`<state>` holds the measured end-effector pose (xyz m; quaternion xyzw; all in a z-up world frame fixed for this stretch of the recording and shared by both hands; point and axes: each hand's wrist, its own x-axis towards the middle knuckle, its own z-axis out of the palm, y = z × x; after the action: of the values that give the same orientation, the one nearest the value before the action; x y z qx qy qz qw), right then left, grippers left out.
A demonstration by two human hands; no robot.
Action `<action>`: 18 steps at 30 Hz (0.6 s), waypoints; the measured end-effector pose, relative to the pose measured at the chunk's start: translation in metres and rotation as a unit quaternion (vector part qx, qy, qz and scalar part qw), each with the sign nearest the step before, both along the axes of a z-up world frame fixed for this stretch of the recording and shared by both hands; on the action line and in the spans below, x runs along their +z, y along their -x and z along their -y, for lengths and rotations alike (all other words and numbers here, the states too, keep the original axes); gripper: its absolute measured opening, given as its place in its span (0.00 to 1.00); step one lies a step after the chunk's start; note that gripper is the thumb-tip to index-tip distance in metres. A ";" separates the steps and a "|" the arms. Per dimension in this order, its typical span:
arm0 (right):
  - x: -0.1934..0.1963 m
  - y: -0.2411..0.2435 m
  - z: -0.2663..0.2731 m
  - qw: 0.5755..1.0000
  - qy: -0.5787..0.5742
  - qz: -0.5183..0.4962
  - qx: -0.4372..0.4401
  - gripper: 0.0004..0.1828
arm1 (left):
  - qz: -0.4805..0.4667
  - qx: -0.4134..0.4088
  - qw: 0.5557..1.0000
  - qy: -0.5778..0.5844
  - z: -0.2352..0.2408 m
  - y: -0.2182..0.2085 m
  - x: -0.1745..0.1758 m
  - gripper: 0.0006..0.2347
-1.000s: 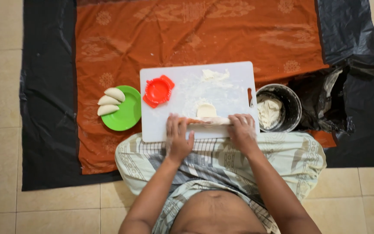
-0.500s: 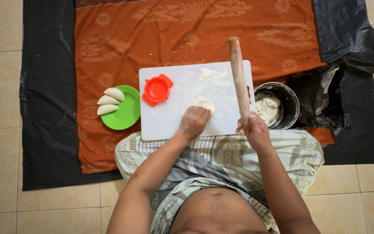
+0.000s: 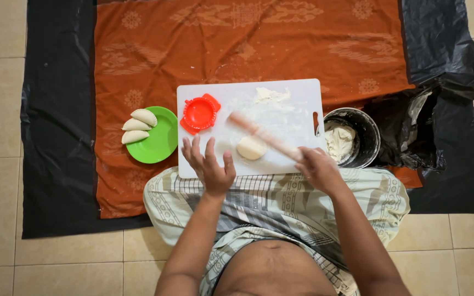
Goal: Rolling out small pieces of dough into flat circles using a rolling pin on a cutting board
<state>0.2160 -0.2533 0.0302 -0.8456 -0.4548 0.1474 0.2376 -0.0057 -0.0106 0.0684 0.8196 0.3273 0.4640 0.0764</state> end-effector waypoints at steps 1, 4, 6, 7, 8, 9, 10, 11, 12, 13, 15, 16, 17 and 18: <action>-0.001 0.003 -0.007 1.000 0.002 -0.002 0.000 0.27 | -0.002 0.000 1.000 0.002 -0.006 -0.002 -0.002 0.21; -0.002 0.005 -0.027 0.985 -0.021 0.089 0.147 0.20 | -0.047 -0.055 0.997 -0.033 -0.020 -0.017 -0.019 0.22; -0.007 0.010 -0.040 0.958 -0.031 0.194 0.211 0.21 | -0.158 -0.116 0.978 0.077 -0.025 -0.023 -0.045 0.28; 0.000 0.009 -0.048 0.958 -0.033 0.192 0.211 0.21 | -0.161 -0.115 0.977 0.076 -0.026 -0.026 -0.043 0.28; 0.006 0.007 -0.058 0.956 0.007 0.216 0.200 0.27 | -0.166 -0.115 0.975 0.087 -0.029 -0.030 -0.041 0.29; 0.013 0.005 -0.068 0.951 0.047 0.239 0.188 0.33 | -0.171 -0.116 0.973 0.099 -0.032 -0.033 -0.039 0.29; 0.008 -0.001 -0.079 0.952 0.046 0.239 0.187 0.33 | -0.172 -0.116 0.973 0.098 -0.039 -0.040 -0.036 0.29; 0.002 -0.006 -0.091 0.945 0.015 0.285 0.159 0.33 | -0.160 -0.105 0.978 0.087 -0.046 -0.046 -0.034 0.29; -0.003 -0.012 -0.099 0.935 -0.013 0.330 0.132 0.34 | -0.147 -0.094 0.981 0.079 -0.050 -0.052 -0.033 0.29; -0.003 -0.022 -0.104 0.935 -0.012 0.329 0.132 0.34 | -0.148 -0.094 0.981 0.080 -0.055 -0.059 -0.036 0.29; -0.004 -0.044 -0.123 0.943 -0.047 0.309 0.111 0.38 | -0.111 -0.065 0.991 0.042 -0.073 -0.075 -0.040 0.26; -0.003 -0.050 -0.130 0.944 -0.047 0.307 0.112 0.38 | -0.112 -0.065 0.991 0.043 -0.079 -0.080 -0.043 0.26; -0.003 -0.055 -0.137 0.947 -0.058 0.301 0.099 0.34 | -0.098 -0.047 0.993 0.045 -0.086 -0.086 -0.046 0.24; -0.002 -0.063 -0.144 0.949 -0.069 0.296 0.085 0.30 | -0.082 -0.030 0.995 0.046 -0.093 -0.094 -0.048 0.23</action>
<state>0.2793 -0.1097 0.0284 -0.7909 -0.5840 -0.1214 0.1364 0.0887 0.0826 0.0200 0.8600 0.3282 0.3775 0.1008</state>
